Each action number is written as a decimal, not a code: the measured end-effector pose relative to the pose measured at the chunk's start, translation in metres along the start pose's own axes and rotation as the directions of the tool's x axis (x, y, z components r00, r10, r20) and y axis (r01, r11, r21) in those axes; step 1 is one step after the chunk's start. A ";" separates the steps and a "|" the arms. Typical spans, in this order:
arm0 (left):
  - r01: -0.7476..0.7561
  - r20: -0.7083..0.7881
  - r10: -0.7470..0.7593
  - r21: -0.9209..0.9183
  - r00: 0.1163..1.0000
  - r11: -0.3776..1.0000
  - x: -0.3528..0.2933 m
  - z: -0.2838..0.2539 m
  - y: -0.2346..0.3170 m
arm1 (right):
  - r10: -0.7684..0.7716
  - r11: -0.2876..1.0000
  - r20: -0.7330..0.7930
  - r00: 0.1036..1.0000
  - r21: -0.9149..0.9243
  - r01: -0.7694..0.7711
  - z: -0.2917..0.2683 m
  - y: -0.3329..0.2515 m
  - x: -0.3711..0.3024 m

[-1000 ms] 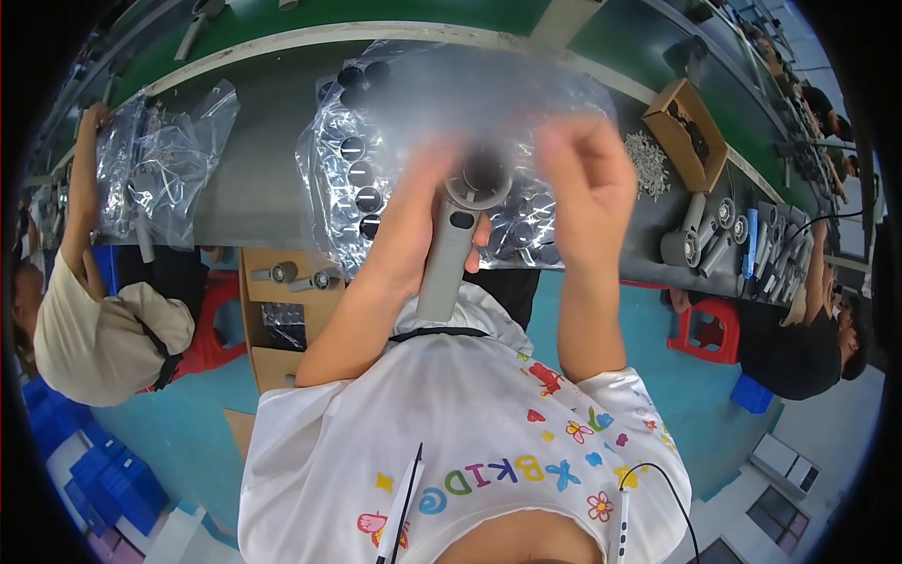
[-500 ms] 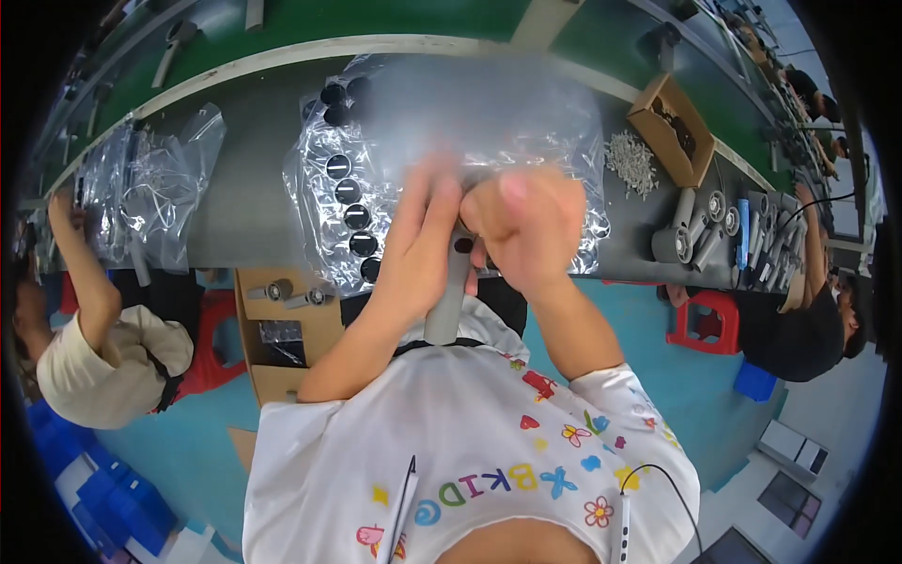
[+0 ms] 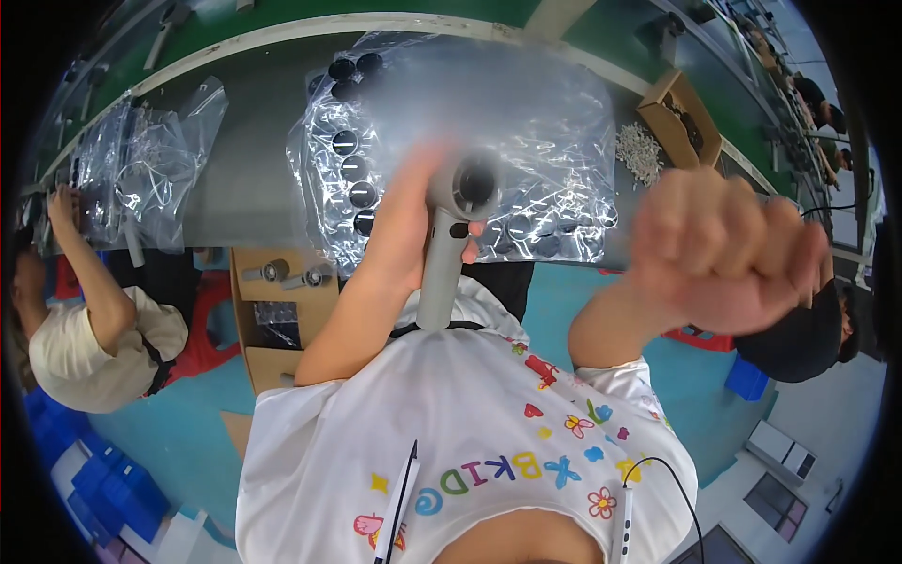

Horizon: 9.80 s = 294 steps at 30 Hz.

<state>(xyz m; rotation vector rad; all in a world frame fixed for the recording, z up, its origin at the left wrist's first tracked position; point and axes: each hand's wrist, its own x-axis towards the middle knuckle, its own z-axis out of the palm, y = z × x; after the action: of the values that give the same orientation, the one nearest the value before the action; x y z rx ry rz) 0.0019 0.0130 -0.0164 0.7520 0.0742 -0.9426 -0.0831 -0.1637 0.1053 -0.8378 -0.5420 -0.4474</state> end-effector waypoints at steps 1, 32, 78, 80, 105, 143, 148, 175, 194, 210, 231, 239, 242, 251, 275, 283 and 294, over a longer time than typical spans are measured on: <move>0.041 0.001 -0.041 -0.046 0.999 0.998 0.000 -0.002 0.002 | 0.006 1.000 0.005 1.000 0.008 -0.006 0.005 -0.009 0.001; -0.147 0.052 0.141 0.135 0.989 0.980 0.002 0.014 0.005 | -0.091 0.981 -0.132 0.987 -0.184 0.066 0.007 0.072 -0.030; 0.674 -0.197 0.938 0.737 0.285 -0.050 0.265 -0.298 0.411 | -0.532 0.284 -0.658 0.533 -0.732 -0.620 -0.151 0.041 -0.152; 0.692 -0.198 0.882 0.700 0.428 -0.179 0.222 -0.358 0.475 | -0.497 0.279 -0.666 0.556 -0.729 -0.625 -0.156 0.043 -0.150; -0.579 0.163 0.560 0.336 0.812 0.743 0.037 -0.069 0.248 | -0.501 0.250 -0.626 0.598 -0.766 -0.592 -0.166 0.033 -0.170; 0.170 0.089 -0.174 0.049 0.981 0.984 -0.012 -0.017 0.001 | -0.459 -0.050 -0.603 0.653 -0.716 -0.697 -0.185 -0.021 -0.122; 0.157 0.059 -0.157 0.012 0.986 0.988 -0.010 -0.015 0.003 | -0.347 0.457 -0.693 0.632 -0.713 -0.531 -0.116 -0.003 -0.075; -0.226 0.094 0.206 0.462 0.974 0.857 -0.027 -0.022 0.000 | 0.238 0.392 -0.168 0.957 -0.885 -0.253 -0.034 0.094 -0.039; -0.492 -0.218 0.469 -0.067 0.856 0.868 -0.051 -0.078 0.010 | 0.420 -0.042 0.008 0.908 -0.999 0.028 -0.026 0.200 0.002; -0.453 -0.248 0.455 0.067 0.855 0.889 -0.053 -0.074 0.016 | 0.696 0.718 -0.154 0.701 0.176 -0.674 -0.058 0.148 0.042; -0.295 0.000 0.298 0.124 0.955 0.947 -0.024 -0.019 0.014 | 0.331 0.789 -0.409 0.850 -0.374 -0.487 -0.044 0.103 -0.007; -0.306 0.030 0.304 0.098 0.952 0.947 -0.019 -0.002 0.010 | 0.082 0.583 -0.307 0.948 -0.757 -0.296 -0.044 0.113 -0.017; -0.277 0.019 0.276 0.087 0.961 0.957 -0.019 0.000 0.011 | 0.104 0.566 -0.327 0.939 -0.757 -0.327 -0.040 0.114 -0.018; -0.274 -0.002 0.276 0.105 0.961 0.956 -0.019 -0.004 0.013 | 0.156 0.583 -0.314 0.937 -0.736 -0.344 -0.040 0.118 -0.018; -0.399 -0.033 0.424 0.283 0.905 0.872 -0.018 -0.005 0.007 | 0.274 0.585 -0.345 0.898 -0.681 -0.440 -0.038 0.120 -0.021; -0.397 -0.045 0.427 0.291 0.903 0.870 -0.018 -0.003 0.010 | 0.312 0.573 -0.242 0.919 -0.724 -0.385 -0.051 0.127 -0.027; -0.443 0.001 0.484 0.404 0.875 0.801 -0.022 0.000 0.011 | 0.241 0.489 -0.189 0.952 -0.823 -0.288 -0.037 0.119 -0.025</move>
<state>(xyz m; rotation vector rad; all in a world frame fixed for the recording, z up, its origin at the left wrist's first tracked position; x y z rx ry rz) -0.0029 0.0322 -0.0024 1.1315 -0.2130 -0.4427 -0.0246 -0.1184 0.0022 -1.8420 -0.0891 -0.4346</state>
